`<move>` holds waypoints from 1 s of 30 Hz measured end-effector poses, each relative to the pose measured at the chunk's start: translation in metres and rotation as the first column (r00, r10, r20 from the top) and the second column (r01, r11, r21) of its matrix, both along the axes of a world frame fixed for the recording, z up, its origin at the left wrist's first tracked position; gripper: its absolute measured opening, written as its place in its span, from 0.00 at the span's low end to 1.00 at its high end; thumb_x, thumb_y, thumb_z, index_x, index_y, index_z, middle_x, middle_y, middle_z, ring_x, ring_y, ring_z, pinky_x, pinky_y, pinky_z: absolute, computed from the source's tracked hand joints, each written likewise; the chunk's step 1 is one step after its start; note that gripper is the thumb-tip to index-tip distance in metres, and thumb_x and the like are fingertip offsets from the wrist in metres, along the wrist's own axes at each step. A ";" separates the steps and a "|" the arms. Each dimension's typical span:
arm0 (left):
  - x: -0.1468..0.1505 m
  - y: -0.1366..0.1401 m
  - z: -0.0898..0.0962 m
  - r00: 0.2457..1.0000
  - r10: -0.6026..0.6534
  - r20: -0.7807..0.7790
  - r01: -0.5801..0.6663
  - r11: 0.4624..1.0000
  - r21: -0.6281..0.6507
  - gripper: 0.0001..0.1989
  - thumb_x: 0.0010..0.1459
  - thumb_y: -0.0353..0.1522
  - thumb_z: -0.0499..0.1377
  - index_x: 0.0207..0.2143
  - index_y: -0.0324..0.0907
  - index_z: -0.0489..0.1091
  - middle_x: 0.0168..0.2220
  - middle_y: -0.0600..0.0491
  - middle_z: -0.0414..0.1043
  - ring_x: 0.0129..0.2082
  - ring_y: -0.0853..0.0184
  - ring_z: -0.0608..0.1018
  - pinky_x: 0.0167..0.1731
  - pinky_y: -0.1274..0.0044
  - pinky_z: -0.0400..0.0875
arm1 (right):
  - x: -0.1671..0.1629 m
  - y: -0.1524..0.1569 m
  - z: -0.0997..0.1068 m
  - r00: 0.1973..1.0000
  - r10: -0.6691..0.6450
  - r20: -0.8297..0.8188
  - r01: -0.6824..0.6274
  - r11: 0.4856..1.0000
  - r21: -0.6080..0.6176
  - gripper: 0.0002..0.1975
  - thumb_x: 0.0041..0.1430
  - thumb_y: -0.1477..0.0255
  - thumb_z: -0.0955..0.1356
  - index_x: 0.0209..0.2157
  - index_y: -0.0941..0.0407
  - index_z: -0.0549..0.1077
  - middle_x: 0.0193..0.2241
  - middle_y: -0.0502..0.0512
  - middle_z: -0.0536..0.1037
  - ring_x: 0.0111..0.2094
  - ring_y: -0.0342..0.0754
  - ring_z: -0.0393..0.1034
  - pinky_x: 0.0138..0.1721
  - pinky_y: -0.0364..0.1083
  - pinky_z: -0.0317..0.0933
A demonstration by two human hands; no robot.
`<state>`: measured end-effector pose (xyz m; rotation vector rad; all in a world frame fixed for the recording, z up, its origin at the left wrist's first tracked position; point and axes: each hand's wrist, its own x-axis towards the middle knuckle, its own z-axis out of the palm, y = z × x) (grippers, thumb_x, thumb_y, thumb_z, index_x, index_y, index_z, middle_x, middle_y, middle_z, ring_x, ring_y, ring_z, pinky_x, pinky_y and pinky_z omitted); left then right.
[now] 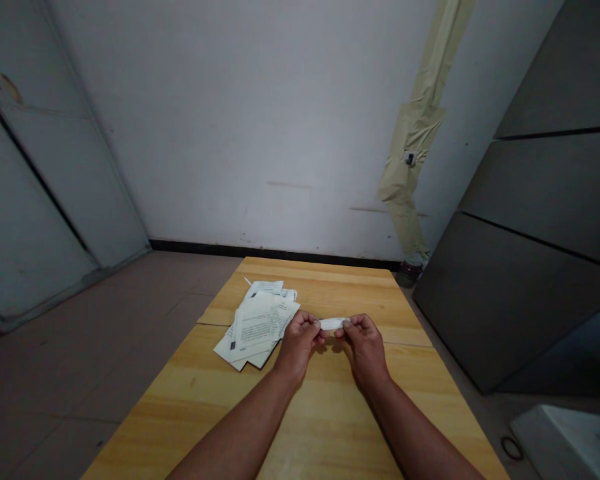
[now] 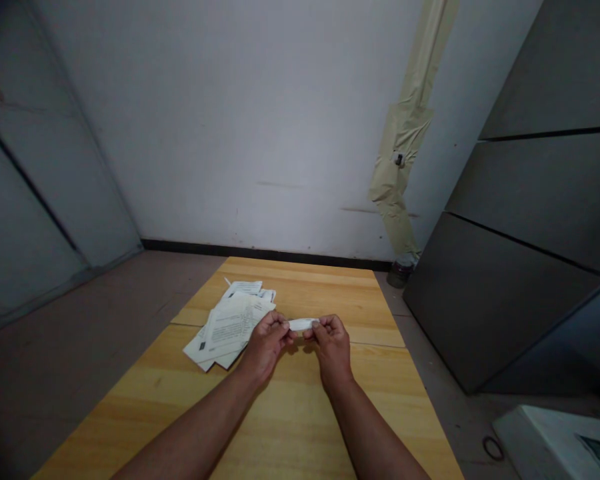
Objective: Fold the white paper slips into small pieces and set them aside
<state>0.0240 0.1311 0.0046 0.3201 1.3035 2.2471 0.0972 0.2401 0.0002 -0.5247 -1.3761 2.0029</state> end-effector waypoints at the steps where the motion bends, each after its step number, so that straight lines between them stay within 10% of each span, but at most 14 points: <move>1: -0.001 0.000 -0.001 1.000 -0.014 -0.008 0.014 1.000 0.002 0.16 0.41 0.36 0.68 0.30 0.41 0.66 0.21 0.58 0.71 0.21 0.73 0.72 0.25 0.81 0.65 | 0.001 0.000 0.001 1.000 0.001 0.003 -0.001 1.000 0.022 0.19 0.44 0.59 0.76 0.28 0.54 0.65 0.20 0.49 0.77 0.20 0.43 0.69 0.21 0.41 0.64; 19: -0.003 -0.002 0.005 0.997 0.060 0.041 -0.062 0.997 0.040 0.17 0.34 0.28 0.68 0.31 0.38 0.71 0.22 0.58 0.71 0.21 0.75 0.70 0.26 0.82 0.63 | 0.003 -0.006 0.000 0.982 0.185 -0.047 -0.189 0.976 -0.107 0.19 0.44 0.63 0.77 0.30 0.54 0.65 0.20 0.49 0.78 0.20 0.43 0.69 0.21 0.41 0.64; 30: -0.001 -0.003 0.001 0.997 0.032 -0.075 -0.038 0.996 -0.081 0.17 0.38 0.30 0.66 0.34 0.38 0.72 0.21 0.57 0.71 0.21 0.73 0.71 0.25 0.81 0.64 | 0.007 -0.003 0.009 0.947 0.254 0.196 -0.272 0.959 0.076 0.12 0.40 0.69 0.75 0.29 0.57 0.73 0.18 0.45 0.71 0.18 0.38 0.59 0.20 0.39 0.56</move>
